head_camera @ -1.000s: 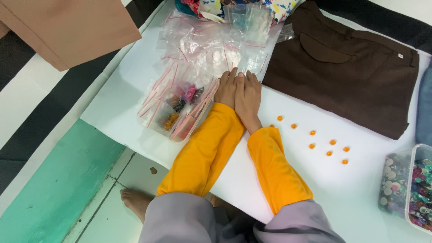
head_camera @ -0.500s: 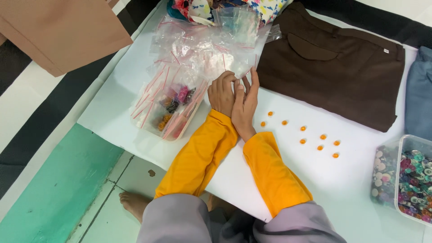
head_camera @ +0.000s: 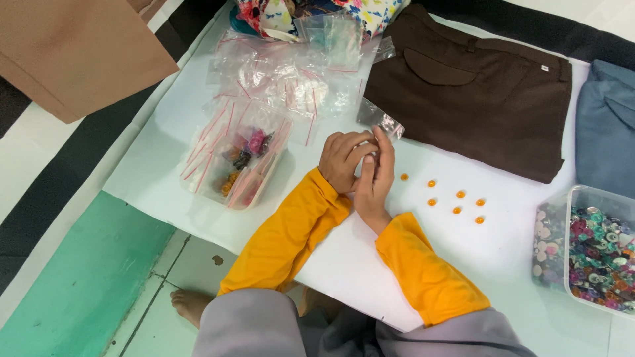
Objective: Sorting small orange beads from a mixed container and placing them into small plastic bags
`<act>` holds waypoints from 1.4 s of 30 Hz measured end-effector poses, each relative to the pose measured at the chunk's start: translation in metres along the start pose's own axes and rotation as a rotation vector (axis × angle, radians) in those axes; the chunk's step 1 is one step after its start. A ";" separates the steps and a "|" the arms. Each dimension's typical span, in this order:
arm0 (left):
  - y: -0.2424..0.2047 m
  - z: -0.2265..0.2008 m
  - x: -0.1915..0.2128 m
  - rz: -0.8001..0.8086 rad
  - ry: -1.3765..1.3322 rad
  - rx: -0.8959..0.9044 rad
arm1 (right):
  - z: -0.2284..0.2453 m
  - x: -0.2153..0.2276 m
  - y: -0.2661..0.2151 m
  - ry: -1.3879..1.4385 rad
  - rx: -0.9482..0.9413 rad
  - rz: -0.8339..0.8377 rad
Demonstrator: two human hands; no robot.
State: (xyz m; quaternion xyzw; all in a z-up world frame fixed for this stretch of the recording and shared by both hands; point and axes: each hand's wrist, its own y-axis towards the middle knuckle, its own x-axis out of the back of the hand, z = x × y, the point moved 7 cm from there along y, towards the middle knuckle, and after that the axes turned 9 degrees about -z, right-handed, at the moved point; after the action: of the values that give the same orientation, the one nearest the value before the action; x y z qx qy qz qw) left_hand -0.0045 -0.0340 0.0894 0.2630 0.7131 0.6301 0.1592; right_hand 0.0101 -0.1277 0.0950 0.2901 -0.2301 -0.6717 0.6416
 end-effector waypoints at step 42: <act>0.038 -0.077 -0.035 0.335 0.096 0.018 | 0.002 0.131 0.023 -0.236 -0.057 0.099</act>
State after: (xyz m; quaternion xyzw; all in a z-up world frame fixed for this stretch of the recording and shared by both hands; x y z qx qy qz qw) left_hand -0.0125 -0.1148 0.1351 0.3492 0.6716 0.6533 0.0155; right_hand 0.0243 -0.2596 0.0992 0.1791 -0.2985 -0.6750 0.6505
